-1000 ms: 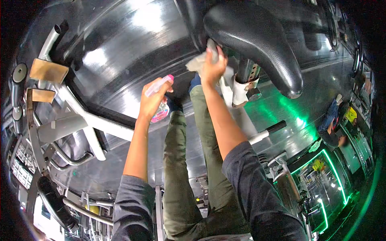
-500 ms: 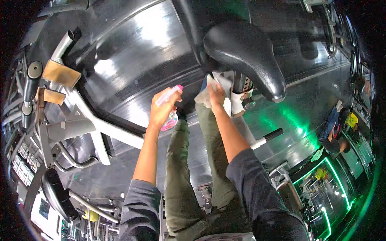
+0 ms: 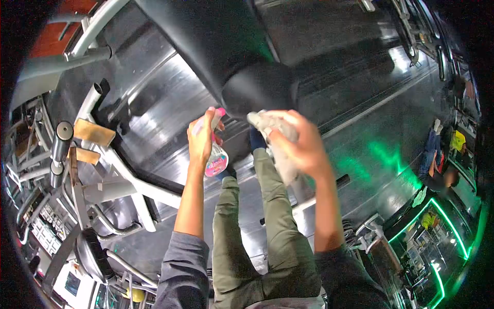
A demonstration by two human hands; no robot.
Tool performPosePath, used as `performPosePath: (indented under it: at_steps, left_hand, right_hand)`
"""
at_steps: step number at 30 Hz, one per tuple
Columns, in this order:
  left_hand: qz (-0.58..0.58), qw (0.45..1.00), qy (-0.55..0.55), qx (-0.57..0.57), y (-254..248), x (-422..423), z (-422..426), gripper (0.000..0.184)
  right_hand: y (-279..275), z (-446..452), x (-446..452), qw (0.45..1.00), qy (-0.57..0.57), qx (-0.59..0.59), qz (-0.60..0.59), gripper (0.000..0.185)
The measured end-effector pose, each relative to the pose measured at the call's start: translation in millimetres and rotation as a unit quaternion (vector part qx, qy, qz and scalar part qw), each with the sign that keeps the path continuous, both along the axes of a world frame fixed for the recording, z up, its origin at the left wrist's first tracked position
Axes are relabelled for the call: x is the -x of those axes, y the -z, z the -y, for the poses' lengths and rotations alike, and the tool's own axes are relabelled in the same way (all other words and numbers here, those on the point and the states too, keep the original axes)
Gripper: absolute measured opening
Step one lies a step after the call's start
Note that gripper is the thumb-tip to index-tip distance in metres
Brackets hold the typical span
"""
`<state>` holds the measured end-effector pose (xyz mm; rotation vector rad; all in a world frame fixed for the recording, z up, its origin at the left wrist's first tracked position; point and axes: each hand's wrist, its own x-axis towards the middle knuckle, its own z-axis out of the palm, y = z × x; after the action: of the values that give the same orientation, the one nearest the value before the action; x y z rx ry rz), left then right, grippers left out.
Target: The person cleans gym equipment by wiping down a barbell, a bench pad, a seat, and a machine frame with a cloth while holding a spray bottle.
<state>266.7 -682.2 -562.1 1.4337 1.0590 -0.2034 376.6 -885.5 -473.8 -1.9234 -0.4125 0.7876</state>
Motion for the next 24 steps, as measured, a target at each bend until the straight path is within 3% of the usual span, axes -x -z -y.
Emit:
performPosePath:
  at_steps: [1,3,8,11,13,18,21,24]
  left_hand:
    - [-0.016,1.000,-0.003,-0.004,-2,-14,0,0.058]
    - [-0.022,0.999,0.024,-0.018,-3,-37,2,0.061]
    - [-0.034,0.999,0.029,0.005,-2,-87,4,0.060]
    - [-0.033,0.999,0.030,0.008,7,-108,0,0.060]
    - [-0.052,0.998,0.037,0.007,12,-117,0,0.061]
    - [-0.109,0.994,0.022,-0.022,12,-127,0,0.060]
    - [-0.115,0.992,0.044,0.033,23,-117,-7,0.058]
    - [-0.084,0.981,-0.024,0.172,19,-110,-1,0.056]
  right_hand:
    - [-7,5,-17,0.997,0.009,0.072,0.024,0.031]
    - [1,22,-52,0.998,0.035,0.048,0.007,0.033]
    - [30,34,-127,0.988,-0.013,0.146,0.048,0.037]
    - [46,33,-149,0.981,-0.039,0.176,0.068,0.037]
    - [50,28,-158,0.984,-0.050,0.169,-0.024,0.038]
    - [69,8,-173,0.973,-0.065,0.223,0.006,0.040]
    - [97,-15,-179,0.958,-0.117,0.261,0.026,0.041]
    - [128,-52,-171,0.932,-0.161,0.303,0.112,0.031]
